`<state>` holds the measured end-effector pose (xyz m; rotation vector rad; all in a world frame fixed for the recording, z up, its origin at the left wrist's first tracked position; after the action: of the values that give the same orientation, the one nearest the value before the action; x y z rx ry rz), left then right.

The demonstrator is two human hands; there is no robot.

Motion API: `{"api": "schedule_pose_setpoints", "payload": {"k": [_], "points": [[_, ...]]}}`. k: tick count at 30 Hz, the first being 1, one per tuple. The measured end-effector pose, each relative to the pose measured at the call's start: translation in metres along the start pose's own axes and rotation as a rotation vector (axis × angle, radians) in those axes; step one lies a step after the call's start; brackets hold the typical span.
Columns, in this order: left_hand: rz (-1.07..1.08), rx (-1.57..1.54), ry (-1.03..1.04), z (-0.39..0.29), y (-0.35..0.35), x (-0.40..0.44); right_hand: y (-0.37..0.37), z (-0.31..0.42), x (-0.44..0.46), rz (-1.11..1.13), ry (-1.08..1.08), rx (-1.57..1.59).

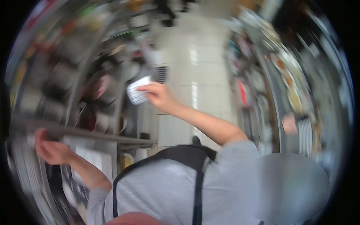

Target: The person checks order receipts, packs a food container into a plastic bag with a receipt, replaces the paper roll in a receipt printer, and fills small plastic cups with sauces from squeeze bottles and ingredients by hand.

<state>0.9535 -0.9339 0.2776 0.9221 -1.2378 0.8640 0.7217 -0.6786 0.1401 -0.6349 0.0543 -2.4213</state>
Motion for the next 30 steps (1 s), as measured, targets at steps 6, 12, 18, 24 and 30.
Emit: {"api": "schedule_pose_setpoints", "payload": {"k": [6,12,18,24,30], "points": [[0.465,-1.009,-1.223,-0.112,0.209,-0.179,-0.075,0.007,-0.06,-0.136,0.034,-0.007],[0.845,-1.069,-1.308,-0.186,0.334,-0.229,-0.167,-0.065,-0.125,-0.288,0.286,-0.082],[1.13,-1.167,-1.334,-0.23,0.466,-0.267,-0.271,-0.152,-0.189,-0.529,0.623,0.244],[0.938,-1.039,-1.577,-0.192,0.52,-0.259,-0.326,-0.19,-0.11,-0.409,0.664,0.414],[0.792,-0.546,-1.046,-0.09,0.556,-0.28,-0.316,-0.223,0.055,-0.087,0.457,0.295]]}}
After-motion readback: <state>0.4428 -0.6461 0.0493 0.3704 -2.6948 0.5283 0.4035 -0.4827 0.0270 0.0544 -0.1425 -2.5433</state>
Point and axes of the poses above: each hand's wrist, its own x-axis towards the middle knuckle, its own y-axis out of the palm, z = x × y, the point moved 3 cm from there along x, towards the middle knuckle, and after that the axes turned 9 degrees about y, right-handed, at the moved point
